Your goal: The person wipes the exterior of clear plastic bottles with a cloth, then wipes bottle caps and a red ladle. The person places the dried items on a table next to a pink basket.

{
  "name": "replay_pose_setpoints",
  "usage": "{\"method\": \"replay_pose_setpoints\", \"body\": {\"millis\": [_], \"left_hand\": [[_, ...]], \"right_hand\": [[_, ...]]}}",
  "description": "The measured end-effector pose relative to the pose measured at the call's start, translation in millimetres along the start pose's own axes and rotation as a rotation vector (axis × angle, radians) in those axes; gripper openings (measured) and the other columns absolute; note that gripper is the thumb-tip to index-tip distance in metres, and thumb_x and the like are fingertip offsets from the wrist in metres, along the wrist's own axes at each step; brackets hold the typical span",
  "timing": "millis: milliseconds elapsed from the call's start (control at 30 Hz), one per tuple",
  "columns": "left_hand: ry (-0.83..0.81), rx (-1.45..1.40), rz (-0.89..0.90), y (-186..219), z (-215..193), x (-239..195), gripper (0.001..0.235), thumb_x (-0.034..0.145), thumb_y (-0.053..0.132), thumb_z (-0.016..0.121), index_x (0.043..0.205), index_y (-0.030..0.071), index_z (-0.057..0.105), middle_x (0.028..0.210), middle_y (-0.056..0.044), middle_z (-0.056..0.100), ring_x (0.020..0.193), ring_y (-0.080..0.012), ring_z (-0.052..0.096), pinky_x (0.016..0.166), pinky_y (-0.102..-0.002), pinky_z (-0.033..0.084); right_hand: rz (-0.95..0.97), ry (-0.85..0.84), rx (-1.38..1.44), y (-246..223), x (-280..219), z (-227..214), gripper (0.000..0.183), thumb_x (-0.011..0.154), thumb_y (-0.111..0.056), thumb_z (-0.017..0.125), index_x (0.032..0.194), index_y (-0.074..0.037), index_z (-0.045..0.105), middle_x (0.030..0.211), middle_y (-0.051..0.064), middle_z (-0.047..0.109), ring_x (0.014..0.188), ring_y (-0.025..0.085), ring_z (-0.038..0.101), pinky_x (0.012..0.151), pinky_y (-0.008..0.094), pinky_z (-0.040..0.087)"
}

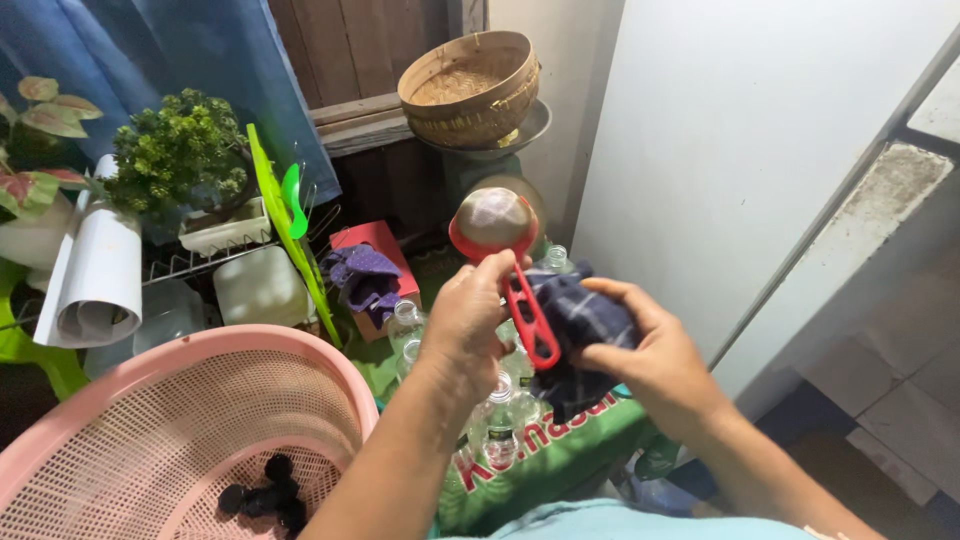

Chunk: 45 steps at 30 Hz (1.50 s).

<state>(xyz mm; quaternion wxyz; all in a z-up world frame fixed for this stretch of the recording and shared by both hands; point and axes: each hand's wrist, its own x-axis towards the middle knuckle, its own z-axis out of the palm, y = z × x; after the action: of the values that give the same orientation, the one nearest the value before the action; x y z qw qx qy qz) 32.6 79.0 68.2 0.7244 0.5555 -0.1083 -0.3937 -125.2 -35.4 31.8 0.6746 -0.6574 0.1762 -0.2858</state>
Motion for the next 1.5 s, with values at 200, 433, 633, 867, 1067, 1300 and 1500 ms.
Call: {"method": "replay_pose_setpoints", "body": {"millis": [200,433,633,867,1067,1300,1500], "left_hand": [[-0.125,0.063,0.192,-5,-12,16,0.021,0.093,0.011,0.051,0.109,0.003,0.062,0.102,-0.007,0.069,0.081,-0.0186,0.072,0.063,-0.033,0.061],[-0.243,-0.089,0.159,-10,-3,16,0.023,0.1,0.013,0.054,0.118,0.0,0.055,0.101,-0.014,0.072,0.066,-0.0187,0.065,0.051,-0.029,0.053],[-0.276,-0.371,0.062,-8,16,9,0.022,0.099,0.019,0.054,0.117,0.007,0.056,0.099,-0.004,0.071,0.081,-0.0139,0.07,0.069,-0.032,0.061],[-0.251,-0.136,0.298,-8,9,12,0.022,0.103,0.022,0.057,0.113,0.003,0.062,0.1,-0.003,0.071,0.087,-0.0089,0.064,0.077,-0.028,0.056],[-0.214,0.007,0.268,5,0,16,0.021,0.099,0.022,0.056,0.11,0.005,0.06,0.097,0.002,0.066,0.074,-0.01,0.064,0.052,-0.029,0.057],[-0.234,0.178,0.278,5,7,-3,0.019,0.091,0.004,0.053,0.109,0.003,0.057,0.075,-0.011,0.062,0.048,-0.0158,0.058,0.033,-0.031,0.044],[-0.239,0.241,0.427,-11,3,-5,0.021,0.081,-0.002,0.057,0.102,0.002,0.057,0.074,-0.007,0.063,0.053,-0.0145,0.062,0.038,-0.032,0.048]], "right_hand": [[0.14,0.051,0.354,-27,26,-45,0.046,0.08,-0.007,0.066,0.126,-0.005,0.063,0.105,0.012,0.071,0.088,0.02,0.071,0.078,0.036,0.06],[0.151,0.074,0.371,-61,45,-44,0.028,0.091,-0.014,0.064,0.117,-0.001,0.065,0.091,0.008,0.075,0.076,0.017,0.072,0.075,0.035,0.06],[0.228,-0.038,0.475,-48,50,8,0.035,0.092,-0.027,0.064,0.117,-0.002,0.065,0.095,0.014,0.076,0.078,0.025,0.074,0.076,0.044,0.062],[0.186,0.053,0.438,-40,38,38,0.037,0.088,-0.012,0.067,0.124,-0.006,0.061,0.102,0.008,0.071,0.089,0.021,0.071,0.08,0.04,0.058],[0.004,0.197,0.223,-65,53,31,0.056,0.082,-0.001,0.068,0.135,-0.011,0.054,0.11,0.009,0.068,0.095,0.022,0.071,0.083,0.039,0.06],[-0.638,0.122,-0.489,-75,32,62,0.049,0.086,-0.005,0.076,0.132,-0.005,0.061,0.133,0.015,0.062,0.118,0.028,0.062,0.1,0.04,0.049],[-0.663,0.227,-0.612,-60,35,74,0.03,0.088,-0.009,0.077,0.117,-0.004,0.07,0.123,0.008,0.07,0.111,0.019,0.065,0.099,0.032,0.051]]}}
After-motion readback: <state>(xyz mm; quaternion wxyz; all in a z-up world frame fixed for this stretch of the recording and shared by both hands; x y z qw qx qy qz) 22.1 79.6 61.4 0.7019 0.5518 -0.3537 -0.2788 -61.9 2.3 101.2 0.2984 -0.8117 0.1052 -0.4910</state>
